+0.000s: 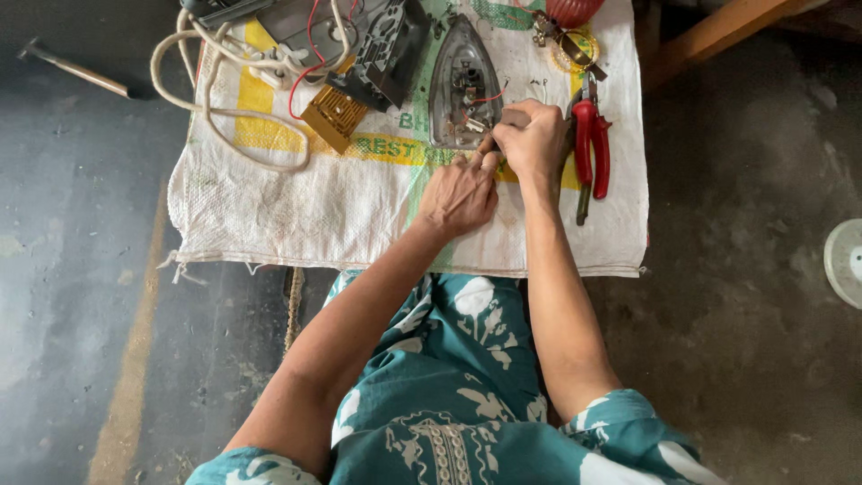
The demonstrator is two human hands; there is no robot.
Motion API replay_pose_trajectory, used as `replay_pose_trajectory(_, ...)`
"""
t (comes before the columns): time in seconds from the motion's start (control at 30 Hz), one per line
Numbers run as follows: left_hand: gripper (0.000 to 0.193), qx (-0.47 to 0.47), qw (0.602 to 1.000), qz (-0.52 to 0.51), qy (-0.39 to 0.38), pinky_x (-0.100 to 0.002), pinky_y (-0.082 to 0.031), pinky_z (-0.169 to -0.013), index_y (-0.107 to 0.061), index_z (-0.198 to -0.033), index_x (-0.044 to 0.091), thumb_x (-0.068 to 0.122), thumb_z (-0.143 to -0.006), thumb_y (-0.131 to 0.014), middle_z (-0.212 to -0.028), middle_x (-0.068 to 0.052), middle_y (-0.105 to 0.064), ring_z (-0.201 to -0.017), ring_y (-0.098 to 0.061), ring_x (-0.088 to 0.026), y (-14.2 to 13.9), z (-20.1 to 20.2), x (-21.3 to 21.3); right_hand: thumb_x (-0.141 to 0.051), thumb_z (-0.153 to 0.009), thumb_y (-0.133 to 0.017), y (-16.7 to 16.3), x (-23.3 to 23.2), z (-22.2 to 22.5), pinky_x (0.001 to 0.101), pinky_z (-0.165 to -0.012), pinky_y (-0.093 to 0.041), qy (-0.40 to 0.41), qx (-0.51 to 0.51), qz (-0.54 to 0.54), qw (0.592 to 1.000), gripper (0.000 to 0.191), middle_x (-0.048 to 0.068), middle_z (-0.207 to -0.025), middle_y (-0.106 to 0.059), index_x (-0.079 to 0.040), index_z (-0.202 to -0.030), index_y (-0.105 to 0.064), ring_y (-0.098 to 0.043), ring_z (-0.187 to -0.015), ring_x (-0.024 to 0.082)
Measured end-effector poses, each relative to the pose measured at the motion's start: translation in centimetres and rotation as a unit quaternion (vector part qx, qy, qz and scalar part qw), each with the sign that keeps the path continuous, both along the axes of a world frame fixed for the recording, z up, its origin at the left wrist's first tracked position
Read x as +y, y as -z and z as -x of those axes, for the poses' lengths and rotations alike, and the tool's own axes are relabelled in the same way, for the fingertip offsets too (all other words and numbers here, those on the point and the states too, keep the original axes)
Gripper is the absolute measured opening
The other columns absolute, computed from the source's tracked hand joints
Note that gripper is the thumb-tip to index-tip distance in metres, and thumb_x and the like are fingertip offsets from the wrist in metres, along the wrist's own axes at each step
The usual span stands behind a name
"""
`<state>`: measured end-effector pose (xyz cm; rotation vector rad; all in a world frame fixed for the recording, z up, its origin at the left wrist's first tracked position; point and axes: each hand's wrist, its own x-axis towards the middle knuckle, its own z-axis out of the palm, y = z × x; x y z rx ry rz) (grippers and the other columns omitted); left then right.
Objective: The person works on a disassembled electric iron placed on a white sack on the floor. They use a screwdriver to manipulate internal components and wires, then open a red container to retrieve small parts before continuing to adjust the iron's mechanism.
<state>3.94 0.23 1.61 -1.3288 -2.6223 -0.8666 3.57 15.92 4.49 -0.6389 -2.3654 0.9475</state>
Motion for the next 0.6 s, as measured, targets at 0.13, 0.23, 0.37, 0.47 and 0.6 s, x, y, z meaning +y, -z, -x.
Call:
replay_pose_trajectory(0.13,0.032,0.006,1.000,-0.007,0.008,-0.050,-0.059,-0.069,-0.055,-0.112,-0.001,0.023,-0.090,-0.057,-0.145,-0.026,-0.051,-0.088,-0.071,-0.039,-0.11,-0.16,0.13,-0.010,-0.069,-0.076,-0.28,-0.08,0.07,0.0312,-0.067,-0.061,-0.030,0.021,0.015,0.999,0.028,0.013,-0.086,-0.080,-0.003,-0.096,-0.079,-0.080,-0.076,0.020)
replay_pose_trajectory(0.23,0.027,-0.009,1.000,-0.028,0.005,-0.051,-0.058,-0.067,-0.055,-0.108,0.001,0.020,-0.089,-0.056,-0.150,-0.026,-0.049,-0.084,-0.071,-0.041,-0.42,-0.31,0.03,-0.012,-0.066,-0.081,-0.58,-0.08,-0.04,0.0335,-0.069,-0.058,0.011,-0.022,-0.047,0.999,0.028,0.014,-0.086,-0.079,-0.006,-0.094,-0.081,-0.076,-0.076,0.024)
replay_pose_trajectory(0.37,0.031,-0.007,1.000,-0.015,0.009,-0.051,-0.058,-0.070,-0.053,-0.109,-0.001,0.021,-0.088,-0.057,-0.150,-0.028,-0.048,-0.085,-0.071,-0.041,-0.71,-0.28,-0.16,-0.011,-0.069,-0.078,-0.84,-0.28,-0.27,0.0328,-0.070,-0.060,0.006,-0.012,-0.016,1.000,0.027,0.013,-0.087,-0.080,-0.005,-0.095,-0.079,-0.079,-0.077,0.023)
replay_pose_trajectory(0.47,0.033,-0.008,1.000,-0.013,0.008,-0.052,-0.058,-0.071,-0.054,-0.113,0.000,0.022,-0.088,-0.057,-0.144,-0.026,-0.052,-0.089,-0.071,-0.041,-0.63,-0.27,-0.16,-0.010,-0.069,-0.079,-0.93,-0.47,-0.34,0.0328,-0.071,-0.060,-0.007,0.005,-0.036,0.999,0.027,0.014,-0.087,-0.079,-0.004,-0.095,-0.079,-0.079,-0.078,0.023)
replay_pose_trajectory(0.6,0.027,-0.003,1.000,-0.028,0.008,-0.052,-0.058,-0.071,-0.054,-0.107,0.000,0.021,-0.089,-0.056,-0.148,-0.025,-0.051,-0.086,-0.070,-0.042,-0.36,-0.35,0.03,-0.009,-0.068,-0.078,-0.95,-0.46,-0.15,0.0320,-0.069,-0.060,0.010,-0.020,0.003,1.000,0.027,0.012,-0.087,-0.080,-0.004,-0.095,-0.080,-0.078,-0.076,0.022)
